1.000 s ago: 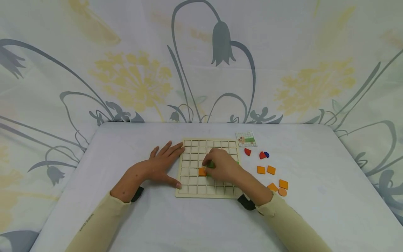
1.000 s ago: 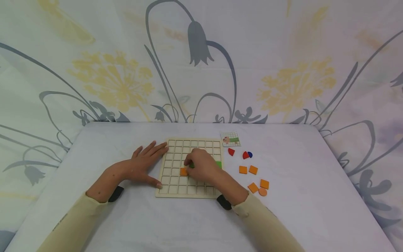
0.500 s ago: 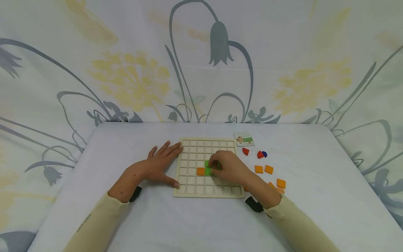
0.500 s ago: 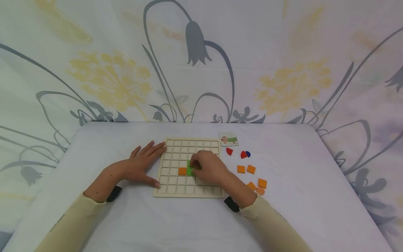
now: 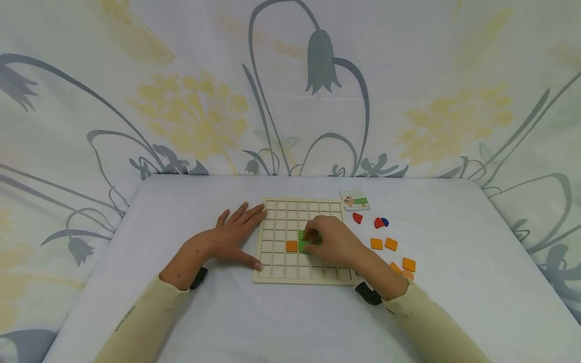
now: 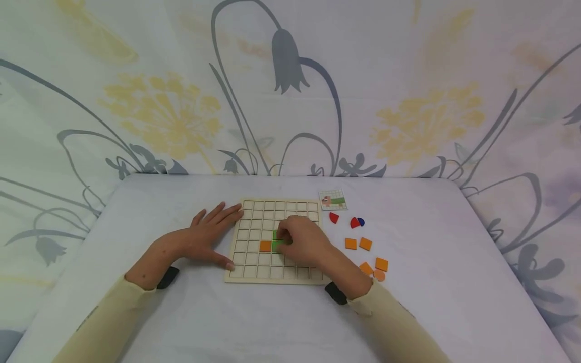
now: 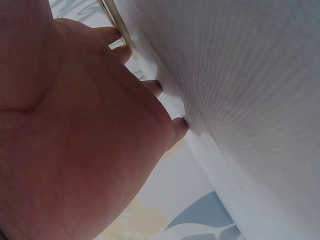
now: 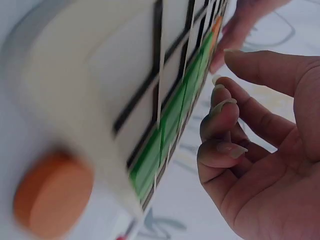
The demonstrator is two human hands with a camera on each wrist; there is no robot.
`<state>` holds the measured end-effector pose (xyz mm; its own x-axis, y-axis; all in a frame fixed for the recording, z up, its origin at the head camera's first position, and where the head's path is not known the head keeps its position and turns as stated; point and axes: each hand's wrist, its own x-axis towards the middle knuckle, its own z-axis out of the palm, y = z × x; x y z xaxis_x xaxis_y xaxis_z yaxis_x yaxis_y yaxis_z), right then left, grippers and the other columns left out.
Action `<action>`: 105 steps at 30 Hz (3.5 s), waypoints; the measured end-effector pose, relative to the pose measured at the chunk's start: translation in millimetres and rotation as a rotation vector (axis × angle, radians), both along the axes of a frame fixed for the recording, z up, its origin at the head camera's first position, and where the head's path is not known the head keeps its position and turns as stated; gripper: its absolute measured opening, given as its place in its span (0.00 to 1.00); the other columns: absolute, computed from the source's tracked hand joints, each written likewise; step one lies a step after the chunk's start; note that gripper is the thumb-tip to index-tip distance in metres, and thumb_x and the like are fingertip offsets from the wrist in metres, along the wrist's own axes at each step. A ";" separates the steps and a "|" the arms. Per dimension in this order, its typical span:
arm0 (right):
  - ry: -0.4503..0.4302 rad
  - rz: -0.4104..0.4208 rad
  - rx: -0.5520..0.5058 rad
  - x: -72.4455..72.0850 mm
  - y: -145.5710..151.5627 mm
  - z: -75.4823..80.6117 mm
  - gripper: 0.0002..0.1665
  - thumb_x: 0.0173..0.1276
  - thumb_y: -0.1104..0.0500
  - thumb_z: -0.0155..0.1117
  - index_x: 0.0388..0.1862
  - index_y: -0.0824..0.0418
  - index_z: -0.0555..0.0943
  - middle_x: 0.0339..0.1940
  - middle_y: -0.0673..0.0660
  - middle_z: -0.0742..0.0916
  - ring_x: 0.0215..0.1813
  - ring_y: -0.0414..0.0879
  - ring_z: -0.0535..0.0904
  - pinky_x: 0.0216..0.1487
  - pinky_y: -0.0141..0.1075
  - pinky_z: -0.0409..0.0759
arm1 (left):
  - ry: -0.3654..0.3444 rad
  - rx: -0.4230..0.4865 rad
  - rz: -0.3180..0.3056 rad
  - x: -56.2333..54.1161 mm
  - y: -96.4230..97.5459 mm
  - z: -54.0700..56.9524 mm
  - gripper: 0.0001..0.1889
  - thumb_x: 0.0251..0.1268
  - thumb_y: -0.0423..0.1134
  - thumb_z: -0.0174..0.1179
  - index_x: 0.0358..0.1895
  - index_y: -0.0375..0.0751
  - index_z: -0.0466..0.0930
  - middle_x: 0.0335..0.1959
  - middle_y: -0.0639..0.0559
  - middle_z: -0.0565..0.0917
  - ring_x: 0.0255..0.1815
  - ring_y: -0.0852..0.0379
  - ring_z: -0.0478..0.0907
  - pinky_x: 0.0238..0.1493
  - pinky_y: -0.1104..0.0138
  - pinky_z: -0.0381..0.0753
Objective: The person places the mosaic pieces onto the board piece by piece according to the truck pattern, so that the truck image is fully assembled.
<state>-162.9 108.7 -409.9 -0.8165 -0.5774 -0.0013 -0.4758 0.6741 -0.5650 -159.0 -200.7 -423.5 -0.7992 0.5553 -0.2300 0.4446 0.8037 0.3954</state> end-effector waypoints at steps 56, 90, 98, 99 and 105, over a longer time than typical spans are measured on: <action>-0.085 -0.014 -0.118 -10.9 35.2 6.8 0.08 0.70 0.66 0.74 0.36 0.56 0.83 0.30 0.47 0.83 0.34 0.44 0.77 0.38 0.35 0.78 | 0.010 -0.003 0.000 0.0 -0.3 -0.1 0.68 0.53 0.70 0.76 0.88 0.44 0.44 0.90 0.48 0.42 0.88 0.34 0.32 0.78 0.29 0.36; -0.087 0.098 -0.050 -15.1 -62.3 -3.5 0.07 0.69 0.70 0.69 0.36 0.58 0.88 0.33 0.49 0.86 0.37 0.41 0.79 0.42 0.34 0.80 | 0.000 0.009 -0.007 -1.4 -1.3 -0.5 0.67 0.54 0.69 0.76 0.88 0.45 0.44 0.90 0.49 0.42 0.89 0.35 0.31 0.78 0.29 0.35; -0.048 0.101 -0.034 -7.2 -55.4 -1.6 0.06 0.70 0.68 0.70 0.39 0.60 0.90 0.36 0.51 0.86 0.37 0.41 0.78 0.41 0.33 0.80 | 0.005 0.001 -0.006 -1.3 -0.3 -0.1 0.68 0.54 0.69 0.77 0.88 0.44 0.44 0.90 0.48 0.42 0.89 0.35 0.31 0.79 0.29 0.35; -0.042 0.096 -0.038 -5.6 -53.2 -0.8 0.05 0.70 0.68 0.70 0.39 0.60 0.90 0.36 0.51 0.86 0.36 0.41 0.78 0.40 0.33 0.80 | 0.006 0.000 -0.006 -1.2 -0.3 -0.1 0.68 0.54 0.69 0.77 0.88 0.44 0.44 0.90 0.48 0.42 0.89 0.35 0.31 0.79 0.29 0.35; 0.000 0.058 -0.066 4.5 -28.2 3.4 0.04 0.71 0.67 0.70 0.41 0.60 0.88 0.37 0.49 0.85 0.33 0.42 0.76 0.38 0.34 0.78 | 0.012 -0.001 -0.006 -1.1 0.4 -1.3 0.68 0.53 0.69 0.77 0.88 0.44 0.45 0.90 0.48 0.42 0.89 0.35 0.32 0.78 0.29 0.36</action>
